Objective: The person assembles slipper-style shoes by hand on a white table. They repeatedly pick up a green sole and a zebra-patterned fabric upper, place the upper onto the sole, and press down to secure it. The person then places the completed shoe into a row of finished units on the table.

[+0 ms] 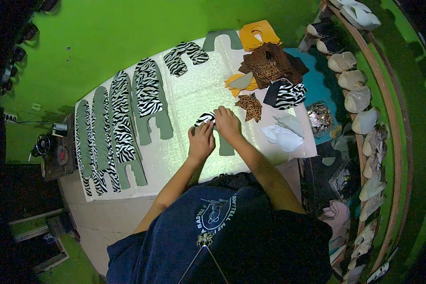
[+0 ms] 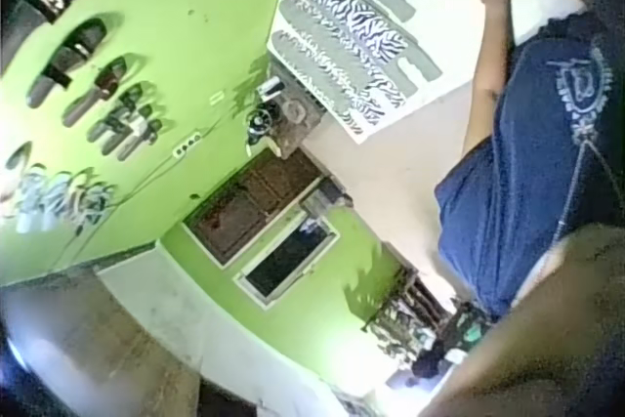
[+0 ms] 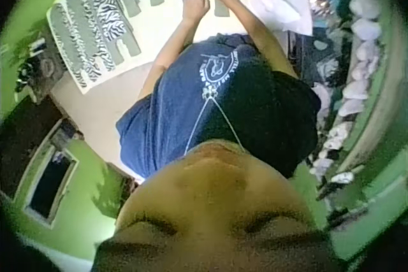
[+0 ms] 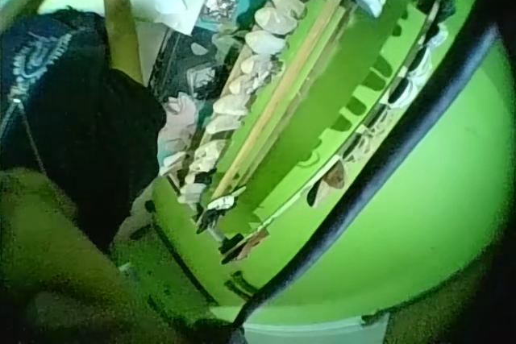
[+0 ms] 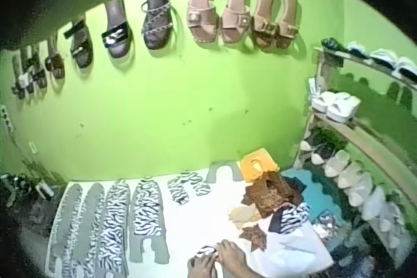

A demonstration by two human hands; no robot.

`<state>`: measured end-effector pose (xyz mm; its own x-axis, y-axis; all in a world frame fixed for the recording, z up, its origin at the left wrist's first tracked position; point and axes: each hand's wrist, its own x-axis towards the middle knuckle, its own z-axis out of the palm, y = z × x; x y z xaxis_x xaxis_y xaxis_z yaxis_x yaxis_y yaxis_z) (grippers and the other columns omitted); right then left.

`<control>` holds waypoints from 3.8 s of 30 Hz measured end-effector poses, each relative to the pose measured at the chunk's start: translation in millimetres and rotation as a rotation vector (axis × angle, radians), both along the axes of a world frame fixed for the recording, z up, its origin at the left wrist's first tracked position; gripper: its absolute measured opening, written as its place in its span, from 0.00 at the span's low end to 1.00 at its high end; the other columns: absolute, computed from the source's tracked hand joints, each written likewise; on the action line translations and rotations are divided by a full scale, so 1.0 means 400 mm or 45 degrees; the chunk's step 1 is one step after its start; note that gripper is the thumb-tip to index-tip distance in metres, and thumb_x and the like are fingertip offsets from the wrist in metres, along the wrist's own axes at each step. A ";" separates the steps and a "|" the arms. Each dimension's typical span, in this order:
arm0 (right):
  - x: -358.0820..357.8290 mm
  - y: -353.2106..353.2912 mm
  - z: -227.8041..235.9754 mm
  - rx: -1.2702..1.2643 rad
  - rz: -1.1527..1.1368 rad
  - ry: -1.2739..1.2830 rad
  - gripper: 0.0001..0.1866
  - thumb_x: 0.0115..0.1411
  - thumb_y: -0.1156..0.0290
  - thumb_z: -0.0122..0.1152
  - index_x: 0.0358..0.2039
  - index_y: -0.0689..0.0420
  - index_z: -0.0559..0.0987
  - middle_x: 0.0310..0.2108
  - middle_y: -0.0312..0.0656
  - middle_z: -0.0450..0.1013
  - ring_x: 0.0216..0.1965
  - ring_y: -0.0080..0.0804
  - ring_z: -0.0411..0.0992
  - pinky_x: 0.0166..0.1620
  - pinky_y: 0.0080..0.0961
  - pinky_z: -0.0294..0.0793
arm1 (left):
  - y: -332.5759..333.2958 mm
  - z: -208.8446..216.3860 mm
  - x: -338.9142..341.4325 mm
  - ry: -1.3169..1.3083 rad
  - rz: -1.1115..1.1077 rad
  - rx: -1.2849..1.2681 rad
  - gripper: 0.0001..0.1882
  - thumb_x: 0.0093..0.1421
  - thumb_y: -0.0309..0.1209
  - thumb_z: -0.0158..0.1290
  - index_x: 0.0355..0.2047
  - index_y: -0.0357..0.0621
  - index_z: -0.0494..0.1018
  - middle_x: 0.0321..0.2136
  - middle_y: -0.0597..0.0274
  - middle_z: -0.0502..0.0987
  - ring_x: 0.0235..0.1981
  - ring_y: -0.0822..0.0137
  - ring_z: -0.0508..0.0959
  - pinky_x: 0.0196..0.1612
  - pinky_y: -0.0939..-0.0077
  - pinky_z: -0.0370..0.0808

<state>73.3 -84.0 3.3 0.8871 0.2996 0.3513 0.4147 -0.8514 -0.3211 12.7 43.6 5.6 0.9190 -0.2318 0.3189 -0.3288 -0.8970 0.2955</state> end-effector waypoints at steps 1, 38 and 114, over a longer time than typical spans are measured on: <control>-0.007 -0.002 0.004 0.034 -0.016 -0.001 0.10 0.51 0.70 0.53 0.36 0.54 0.72 0.33 0.38 0.66 0.36 0.35 0.66 0.36 0.28 0.69 | 0.001 -0.001 -0.001 0.012 -0.002 0.001 0.20 0.52 0.29 0.46 0.46 0.41 0.67 0.47 0.58 0.69 0.50 0.62 0.67 0.51 0.52 0.54; -0.136 0.041 0.015 -0.364 0.028 -0.090 0.24 0.48 0.63 0.50 0.45 0.61 0.68 0.38 0.40 0.67 0.40 0.30 0.64 0.44 0.33 0.57 | 0.023 -0.047 0.002 0.072 0.025 -0.017 0.25 0.50 0.29 0.45 0.52 0.45 0.62 0.56 0.54 0.59 0.58 0.60 0.58 0.58 0.47 0.40; -0.103 0.100 0.054 -0.320 -0.215 0.871 0.36 0.59 0.44 0.20 0.62 0.54 0.39 0.64 0.39 0.32 0.64 0.27 0.31 0.58 0.55 0.20 | 0.056 -0.037 0.024 0.280 -0.038 -0.040 0.30 0.57 0.40 0.35 0.60 0.44 0.48 0.60 0.57 0.50 0.60 0.61 0.53 0.60 0.50 0.33</control>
